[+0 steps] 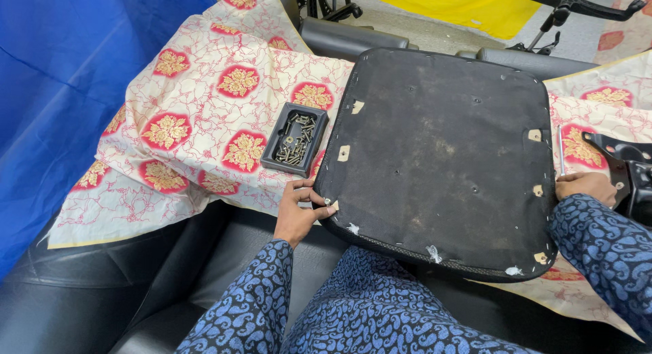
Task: The person uses a screwdriver to tighten screws into a black chair seat base. They then pick up a screw from a tray and continue fastening it into the seat. The work is performed on a patterned fabric surface with other chair parts visible nearby.
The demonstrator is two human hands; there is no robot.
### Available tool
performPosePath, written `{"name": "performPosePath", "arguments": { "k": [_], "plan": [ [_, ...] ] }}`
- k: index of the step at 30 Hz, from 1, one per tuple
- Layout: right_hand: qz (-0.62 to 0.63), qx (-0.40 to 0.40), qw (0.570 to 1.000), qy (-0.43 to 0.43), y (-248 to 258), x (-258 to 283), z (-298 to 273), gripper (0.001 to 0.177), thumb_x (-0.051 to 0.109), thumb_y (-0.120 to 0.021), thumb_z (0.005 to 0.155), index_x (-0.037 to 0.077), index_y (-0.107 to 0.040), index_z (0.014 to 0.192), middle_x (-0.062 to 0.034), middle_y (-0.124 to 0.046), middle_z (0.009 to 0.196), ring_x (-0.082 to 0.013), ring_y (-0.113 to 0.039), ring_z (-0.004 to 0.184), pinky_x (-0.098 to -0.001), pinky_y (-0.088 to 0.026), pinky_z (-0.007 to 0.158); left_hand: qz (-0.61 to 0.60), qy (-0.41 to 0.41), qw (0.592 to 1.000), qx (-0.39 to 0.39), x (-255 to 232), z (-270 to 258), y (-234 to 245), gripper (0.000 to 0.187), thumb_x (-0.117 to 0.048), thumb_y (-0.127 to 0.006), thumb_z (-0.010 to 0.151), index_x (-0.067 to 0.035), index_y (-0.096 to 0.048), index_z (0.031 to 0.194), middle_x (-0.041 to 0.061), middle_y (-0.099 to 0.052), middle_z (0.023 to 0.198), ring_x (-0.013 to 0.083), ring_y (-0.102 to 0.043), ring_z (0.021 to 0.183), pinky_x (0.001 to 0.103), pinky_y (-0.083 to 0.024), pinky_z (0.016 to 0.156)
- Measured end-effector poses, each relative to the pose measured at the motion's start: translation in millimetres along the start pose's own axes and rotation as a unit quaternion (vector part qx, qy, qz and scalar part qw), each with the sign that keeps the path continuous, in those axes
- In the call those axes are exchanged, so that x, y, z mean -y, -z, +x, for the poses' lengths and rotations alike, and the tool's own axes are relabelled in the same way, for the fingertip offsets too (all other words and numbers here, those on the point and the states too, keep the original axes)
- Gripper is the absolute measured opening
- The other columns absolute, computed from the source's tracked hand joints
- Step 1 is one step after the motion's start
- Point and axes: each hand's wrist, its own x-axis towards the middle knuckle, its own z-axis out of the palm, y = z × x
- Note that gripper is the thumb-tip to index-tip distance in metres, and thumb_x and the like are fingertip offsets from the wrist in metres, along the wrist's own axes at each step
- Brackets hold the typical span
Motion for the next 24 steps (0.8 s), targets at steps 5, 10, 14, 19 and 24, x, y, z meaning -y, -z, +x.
{"name": "performPosePath", "arguments": {
  "k": [5, 10, 14, 19, 24],
  "plan": [
    [-0.053, 0.015, 0.997, 0.046, 8, -1, 4, 0.025, 0.029, -0.088, 0.077, 0.017, -0.085, 0.099, -0.0205, -0.076, 0.103, -0.0399, -0.071, 0.097, -0.0453, -0.056, 0.085, 0.004, 0.010, 1.000, -0.001, -1, 0, -1, 0.022, -0.009, -0.092, 0.060, -0.004, -0.074, 0.072, 0.004, -0.053, 0.131, 0.0199, -0.062, 0.115, 0.037, -0.057, 0.089],
    [-0.041, -0.006, 0.999, 0.014, 6, 4, 6, 0.035, 0.032, -0.088, 0.076, 0.007, -0.082, 0.099, -0.0273, -0.074, 0.106, -0.0439, -0.070, 0.098, -0.0462, -0.054, 0.086, 0.003, 0.008, 1.000, -0.010, -3, -1, -2, 0.021, -0.009, -0.091, 0.061, -0.004, -0.076, 0.073, 0.005, -0.054, 0.130, 0.0200, -0.063, 0.115, 0.037, -0.056, 0.090],
    [0.020, 0.007, 0.999, 0.031, 17, 0, -6, 0.032, 0.028, -0.090, 0.070, 0.015, -0.083, 0.098, -0.0241, -0.074, 0.106, -0.0426, -0.068, 0.099, -0.0452, -0.051, 0.091, 0.001, 0.012, 1.000, -0.007, -2, -1, -2, 0.020, -0.009, -0.091, 0.060, -0.005, -0.076, 0.073, 0.004, -0.054, 0.131, 0.0199, -0.064, 0.112, 0.036, -0.057, 0.089],
    [0.087, -0.061, 0.994, 0.028, 37, 14, -22, 0.024, 0.029, -0.086, 0.075, 0.015, -0.082, 0.094, -0.0227, -0.076, 0.096, -0.0365, -0.071, 0.086, -0.0452, -0.056, 0.082, 0.007, 0.015, 1.000, -0.002, -3, 0, -1, 0.020, -0.009, -0.092, 0.060, -0.005, -0.077, 0.073, 0.004, -0.054, 0.131, 0.0193, -0.063, 0.112, 0.037, -0.057, 0.087],
    [0.239, -0.166, 0.957, 0.018, 55, 57, -29, 0.015, 0.019, -0.078, 0.088, 0.007, -0.080, 0.095, -0.0208, -0.076, 0.091, -0.0271, -0.073, 0.075, -0.0357, -0.058, 0.071, 0.012, 0.015, 1.000, -0.004, -2, -1, -2, 0.021, -0.009, -0.092, 0.061, -0.004, -0.077, 0.074, 0.004, -0.055, 0.132, 0.0217, -0.064, 0.110, 0.037, -0.057, 0.087]
  ]
}}
